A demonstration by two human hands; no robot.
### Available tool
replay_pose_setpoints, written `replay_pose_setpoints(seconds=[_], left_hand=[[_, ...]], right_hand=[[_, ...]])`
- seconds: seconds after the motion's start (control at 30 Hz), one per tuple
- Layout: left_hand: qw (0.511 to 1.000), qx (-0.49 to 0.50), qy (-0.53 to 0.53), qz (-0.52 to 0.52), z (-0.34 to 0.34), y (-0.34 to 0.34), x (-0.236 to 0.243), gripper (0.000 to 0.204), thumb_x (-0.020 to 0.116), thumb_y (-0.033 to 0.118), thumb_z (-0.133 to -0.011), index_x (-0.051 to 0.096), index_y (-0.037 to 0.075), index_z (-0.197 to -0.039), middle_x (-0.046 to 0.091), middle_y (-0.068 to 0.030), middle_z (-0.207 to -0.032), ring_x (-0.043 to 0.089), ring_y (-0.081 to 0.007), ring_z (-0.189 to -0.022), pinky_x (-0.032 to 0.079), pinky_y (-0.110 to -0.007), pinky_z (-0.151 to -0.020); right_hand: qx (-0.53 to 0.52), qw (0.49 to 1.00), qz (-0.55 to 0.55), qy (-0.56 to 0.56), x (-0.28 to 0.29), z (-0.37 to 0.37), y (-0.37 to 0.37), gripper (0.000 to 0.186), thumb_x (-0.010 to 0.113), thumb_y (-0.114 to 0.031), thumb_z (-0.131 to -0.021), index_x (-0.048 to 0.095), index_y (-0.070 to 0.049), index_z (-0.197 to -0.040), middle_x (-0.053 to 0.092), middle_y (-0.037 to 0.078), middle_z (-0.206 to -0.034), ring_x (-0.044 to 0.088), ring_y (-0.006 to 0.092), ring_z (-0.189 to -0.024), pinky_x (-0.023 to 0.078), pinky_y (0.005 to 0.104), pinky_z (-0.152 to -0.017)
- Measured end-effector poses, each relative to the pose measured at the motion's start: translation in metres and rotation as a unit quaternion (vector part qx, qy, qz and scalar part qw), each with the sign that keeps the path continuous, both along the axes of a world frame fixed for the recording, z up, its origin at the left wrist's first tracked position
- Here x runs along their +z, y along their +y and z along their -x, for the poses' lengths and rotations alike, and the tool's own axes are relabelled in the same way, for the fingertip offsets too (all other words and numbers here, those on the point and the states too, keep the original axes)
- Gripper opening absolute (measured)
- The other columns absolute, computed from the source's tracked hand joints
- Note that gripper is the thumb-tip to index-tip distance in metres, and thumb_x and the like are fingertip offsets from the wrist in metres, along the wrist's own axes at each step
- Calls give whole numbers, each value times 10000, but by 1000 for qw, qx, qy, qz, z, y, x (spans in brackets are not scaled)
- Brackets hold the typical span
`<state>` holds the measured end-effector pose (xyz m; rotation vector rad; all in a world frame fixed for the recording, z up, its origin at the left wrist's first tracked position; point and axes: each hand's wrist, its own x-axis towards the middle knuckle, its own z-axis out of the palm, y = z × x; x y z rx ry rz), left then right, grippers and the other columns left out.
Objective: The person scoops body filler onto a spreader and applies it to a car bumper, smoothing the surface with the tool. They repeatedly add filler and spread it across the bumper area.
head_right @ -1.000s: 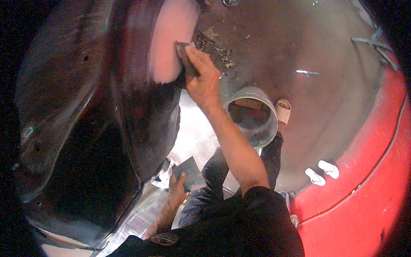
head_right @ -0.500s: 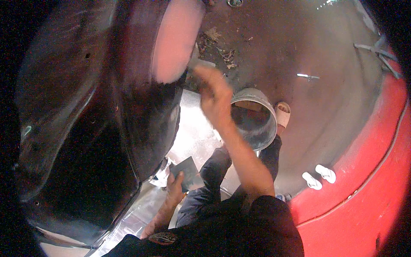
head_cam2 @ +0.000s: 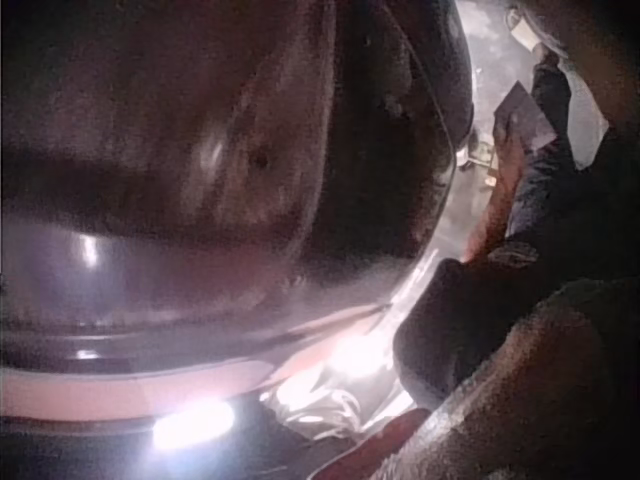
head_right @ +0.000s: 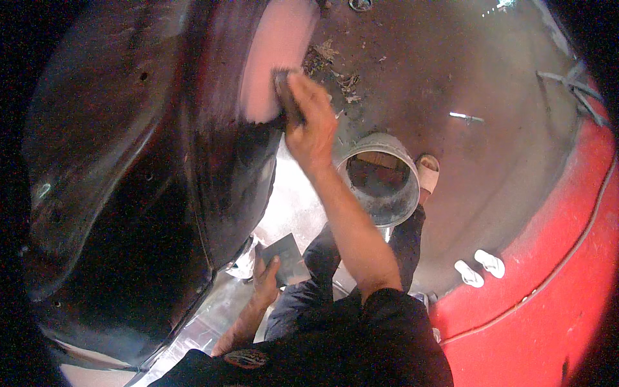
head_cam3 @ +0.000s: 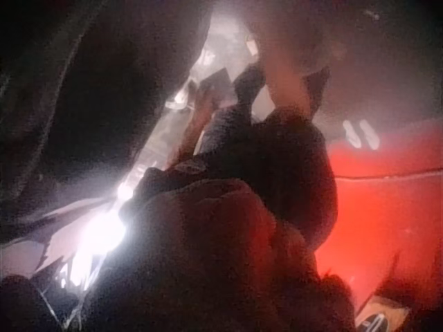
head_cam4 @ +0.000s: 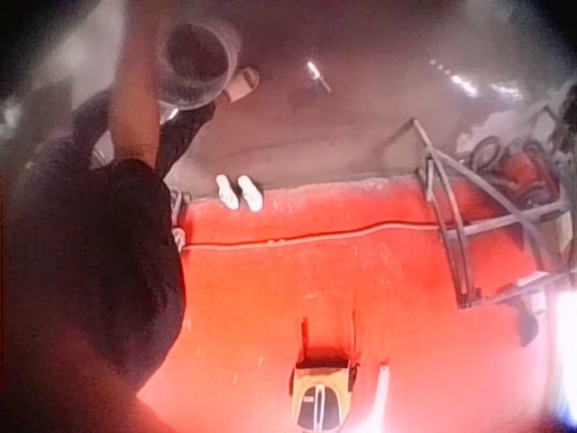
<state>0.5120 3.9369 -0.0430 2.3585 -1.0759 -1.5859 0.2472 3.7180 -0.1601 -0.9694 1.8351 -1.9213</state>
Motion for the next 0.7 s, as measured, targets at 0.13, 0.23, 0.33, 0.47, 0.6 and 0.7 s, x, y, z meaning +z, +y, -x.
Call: replay_pose_setpoints(seconds=[0.13, 0.23, 0.33, 0.47, 0.6, 0.7], left_hand=[[998, 16, 52, -29, -5, -5, 0, 622, 574, 186, -1008, 299, -1, -1533, 553, -119, -1340, 556, -233, -1189, 473, -366, -1008], [999, 18, 38, -28, -2, -6, 9, 508, 579, 196, -1006, 421, 1, -1449, 589, -115, -1278, 579, -236, -1160, 488, -366, -984], [998, 49, 36, -9, 17, -10, 27, 445, 581, 216, -1005, 491, -10, -1378, 610, -130, -1221, 593, -253, -1132, 501, -374, -963], [965, -210, -97, 126, 47, -33, 64, 419, 533, 276, -1033, 532, -48, -1299, 620, -169, -1171, 597, -289, -1095, 490, -420, -949], [972, -68, -40, 220, 100, -56, 78, 441, 484, 332, -1058, 578, -84, -1171, 649, -203, -1113, 601, -275, -1039, 467, -402, -906], [944, -128, -78, 295, 126, -74, 75, 471, 543, 317, -1031, 558, -97, -1255, 635, -225, -1219, 586, -304, -1145, 446, -408, -984]], right_hand=[[28, 999, -5, -45, 13, -36, 41, 577, 674, 96, -776, 658, -101, -1318, 660, 186, -1257, 653, 360, -1127, 517, 385, -953], [117, 991, -37, -60, 25, -28, 69, 517, 631, 157, -825, 652, -38, -1303, 666, 187, -1260, 664, 325, -1137, 498, 347, -982], [202, 975, -23, -84, 38, -7, 108, 600, 687, 123, -737, 658, -74, -1303, 654, 158, -1262, 634, 363, -1121, 512, 408, -943], [274, 951, -139, 34, 91, 26, 165, 627, 695, 78, -703, 659, -99, -1303, 638, 115, -1265, 610, 356, -1112, 491, 429, -944], [360, 916, -115, 135, 107, 24, 199, 631, 721, -62, -685, 658, -146, -1307, 622, 66, -1265, 584, 327, -1107, 475, 442, -931], [402, 896, -96, 160, 119, 30, 213, 492, 754, -157, -705, 710, -143, -1194, 659, 35, -1179, 602, 280, -1050, 471, 409, -886]])
